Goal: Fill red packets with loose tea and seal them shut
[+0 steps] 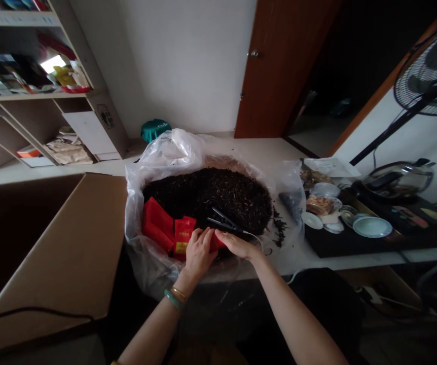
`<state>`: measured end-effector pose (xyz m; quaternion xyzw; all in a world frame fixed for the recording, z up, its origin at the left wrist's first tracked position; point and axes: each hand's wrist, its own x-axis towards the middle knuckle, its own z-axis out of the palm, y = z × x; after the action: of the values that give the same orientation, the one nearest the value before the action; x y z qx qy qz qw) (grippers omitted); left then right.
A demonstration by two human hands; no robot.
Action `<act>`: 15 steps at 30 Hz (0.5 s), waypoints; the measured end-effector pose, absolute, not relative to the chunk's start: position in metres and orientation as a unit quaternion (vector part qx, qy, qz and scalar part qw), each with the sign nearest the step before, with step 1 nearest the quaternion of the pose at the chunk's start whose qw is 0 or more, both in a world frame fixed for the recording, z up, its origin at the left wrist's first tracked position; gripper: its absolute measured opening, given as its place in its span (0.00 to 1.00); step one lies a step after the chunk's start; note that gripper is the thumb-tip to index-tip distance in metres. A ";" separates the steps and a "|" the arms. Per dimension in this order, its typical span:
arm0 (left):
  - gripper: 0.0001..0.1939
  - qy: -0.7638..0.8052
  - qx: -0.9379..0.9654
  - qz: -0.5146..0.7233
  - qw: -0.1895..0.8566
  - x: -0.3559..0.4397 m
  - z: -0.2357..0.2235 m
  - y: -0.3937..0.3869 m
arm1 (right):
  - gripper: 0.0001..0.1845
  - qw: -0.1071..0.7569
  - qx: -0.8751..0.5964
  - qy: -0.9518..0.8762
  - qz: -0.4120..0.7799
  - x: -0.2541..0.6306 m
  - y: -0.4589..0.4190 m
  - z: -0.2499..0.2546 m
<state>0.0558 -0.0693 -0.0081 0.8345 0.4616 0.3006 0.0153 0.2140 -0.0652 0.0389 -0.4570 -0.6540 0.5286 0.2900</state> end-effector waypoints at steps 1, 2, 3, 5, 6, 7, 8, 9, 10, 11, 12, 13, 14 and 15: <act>0.31 0.464 0.832 0.302 0.018 0.055 -0.010 -0.068 | 0.33 0.282 -0.452 -0.649 0.543 0.212 -0.065 0.041; 0.30 0.470 0.828 0.303 0.021 0.053 -0.010 -0.067 | 0.34 0.276 -0.443 -0.645 0.558 0.211 -0.066 0.043; 0.30 0.478 0.823 0.304 0.023 0.051 -0.010 -0.067 | 0.35 0.280 -0.435 -0.642 0.566 0.209 -0.066 0.047; 0.28 0.496 0.812 0.307 0.025 0.047 -0.010 -0.065 | 0.37 0.294 -0.426 -0.639 0.569 0.209 -0.067 0.057; 0.27 0.505 0.806 0.310 0.025 0.045 -0.009 -0.064 | 0.38 0.302 -0.427 -0.636 0.567 0.209 -0.066 0.061; 0.27 0.511 0.800 0.313 0.025 0.043 -0.008 -0.064 | 0.38 0.313 -0.428 -0.632 0.566 0.211 -0.066 0.065; 0.26 0.516 0.796 0.316 0.025 0.040 -0.008 -0.063 | 0.37 0.328 -0.430 -0.622 0.566 0.214 -0.065 0.068; 0.26 0.522 0.790 0.321 0.026 0.038 -0.007 -0.061 | 0.37 0.348 -0.434 -0.606 0.569 0.218 -0.064 0.069; 0.26 0.528 0.784 0.326 0.026 0.035 -0.006 -0.060 | 0.36 0.369 -0.446 -0.584 0.569 0.221 -0.063 0.069; 0.26 0.535 0.777 0.330 0.027 0.033 -0.005 -0.059 | 0.35 0.384 -0.470 -0.561 0.563 0.225 -0.062 0.067; 0.27 0.542 0.771 0.334 0.029 0.031 -0.005 -0.058 | 0.32 0.384 -0.503 -0.548 0.547 0.228 -0.060 0.063; 0.27 0.547 0.765 0.339 0.031 0.030 -0.004 -0.057 | 0.29 0.365 -0.540 -0.551 0.521 0.229 -0.060 0.058; 0.28 0.552 0.758 0.345 0.033 0.029 -0.004 -0.056 | 0.24 0.326 -0.573 -0.573 0.487 0.229 -0.059 0.052; 0.28 0.554 0.753 0.354 0.035 0.028 -0.003 -0.055 | 0.20 0.272 -0.596 -0.611 0.444 0.227 -0.060 0.046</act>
<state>0.0279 -0.0551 -0.0032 0.7531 0.5536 0.3537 0.0349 0.2272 -0.0595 0.0460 -0.5959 -0.6111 0.4445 0.2719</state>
